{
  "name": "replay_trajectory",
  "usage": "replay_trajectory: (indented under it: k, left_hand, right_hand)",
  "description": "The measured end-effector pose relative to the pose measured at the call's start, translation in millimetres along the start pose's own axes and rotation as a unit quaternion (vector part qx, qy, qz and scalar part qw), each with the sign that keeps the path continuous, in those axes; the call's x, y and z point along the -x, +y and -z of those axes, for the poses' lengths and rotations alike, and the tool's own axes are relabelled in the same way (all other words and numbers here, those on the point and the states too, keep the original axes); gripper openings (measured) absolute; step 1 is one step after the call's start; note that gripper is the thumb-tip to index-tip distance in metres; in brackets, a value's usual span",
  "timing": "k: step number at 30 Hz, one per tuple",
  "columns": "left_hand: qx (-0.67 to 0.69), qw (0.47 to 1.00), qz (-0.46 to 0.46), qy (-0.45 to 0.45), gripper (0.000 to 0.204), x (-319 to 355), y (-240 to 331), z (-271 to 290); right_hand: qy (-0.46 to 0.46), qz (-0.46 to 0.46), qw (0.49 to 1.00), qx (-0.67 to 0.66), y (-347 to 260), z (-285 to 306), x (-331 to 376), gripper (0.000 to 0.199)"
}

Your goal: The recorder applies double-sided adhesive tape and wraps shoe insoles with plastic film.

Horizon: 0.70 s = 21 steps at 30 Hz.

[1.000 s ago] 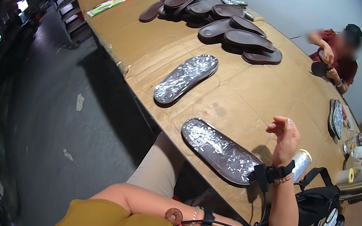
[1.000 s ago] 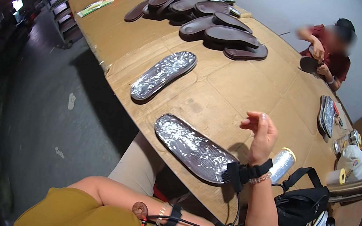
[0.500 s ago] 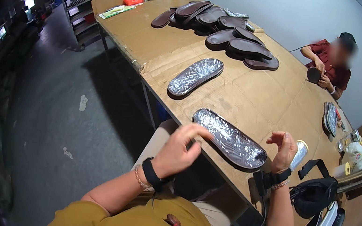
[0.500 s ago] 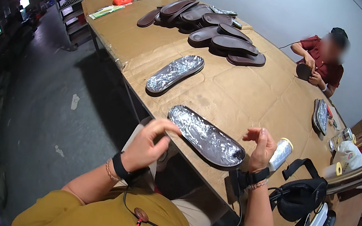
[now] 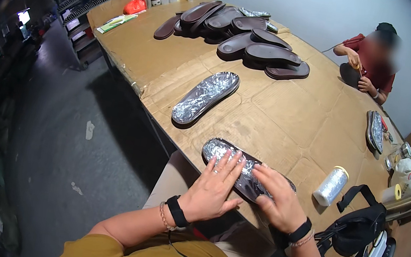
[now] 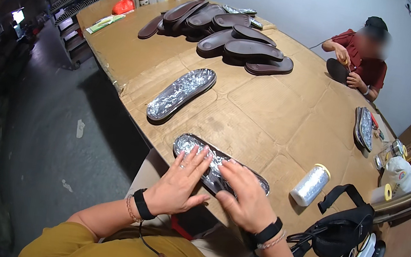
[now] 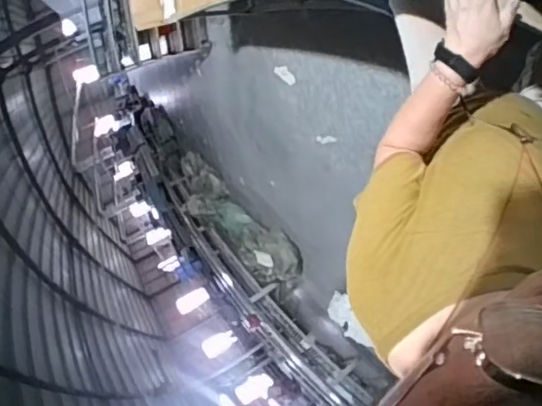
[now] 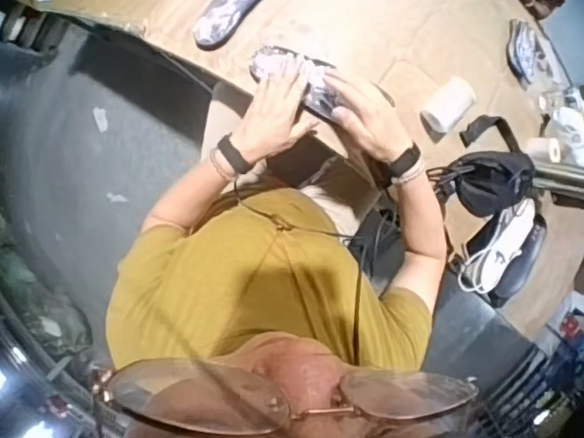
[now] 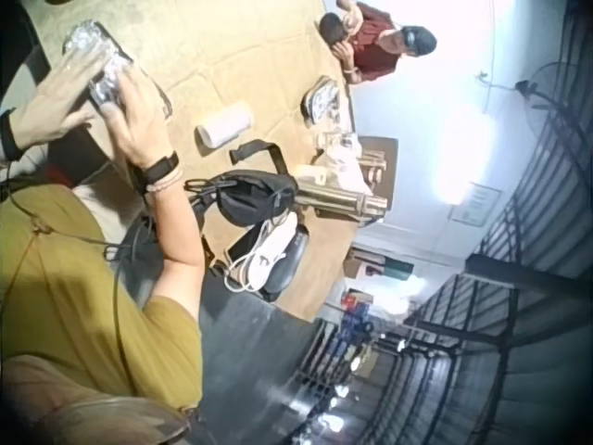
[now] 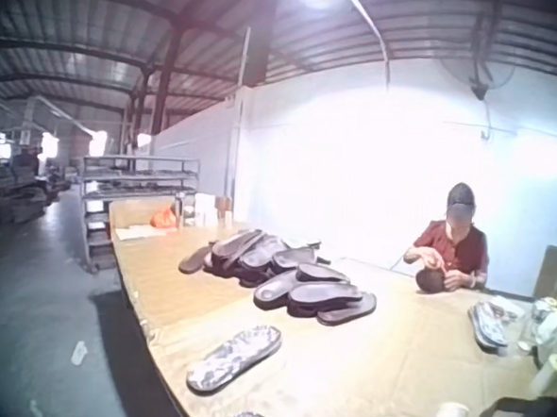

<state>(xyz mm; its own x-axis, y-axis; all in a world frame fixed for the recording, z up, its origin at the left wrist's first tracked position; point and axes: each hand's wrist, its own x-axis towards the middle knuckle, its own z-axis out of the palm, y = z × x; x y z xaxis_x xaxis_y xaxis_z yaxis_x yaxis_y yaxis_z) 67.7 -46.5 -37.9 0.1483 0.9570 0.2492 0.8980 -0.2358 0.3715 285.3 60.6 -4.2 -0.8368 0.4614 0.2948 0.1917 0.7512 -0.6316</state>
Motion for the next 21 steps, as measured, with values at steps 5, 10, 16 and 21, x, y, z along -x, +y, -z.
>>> replay_trajectory:
  k: [5,10,16,21]
  left_hand:
    - [-0.005,0.998,-0.032,-0.056,0.088,0.0,-3.2,-3.1]
    - [0.067,0.995,-0.015,-0.067,0.087,-8.4,-6.7,13.2]
    - [-0.02,0.996,0.041,-0.071,0.092,-6.0,-31.6,22.3]
    - [-0.04,0.996,0.042,-0.072,0.09,-5.9,-32.4,24.0]
  right_hand:
    - [-0.138,-0.06,0.983,0.105,-11.2,-24.3,2.1,0.094]
    - [-0.169,-0.081,0.975,0.122,-14.7,-18.4,1.8,0.099]
    - [-0.137,-0.104,0.975,0.139,-19.4,-6.8,0.5,0.095]
    - [-0.114,-0.128,0.972,0.158,-25.8,16.0,3.7,0.09]
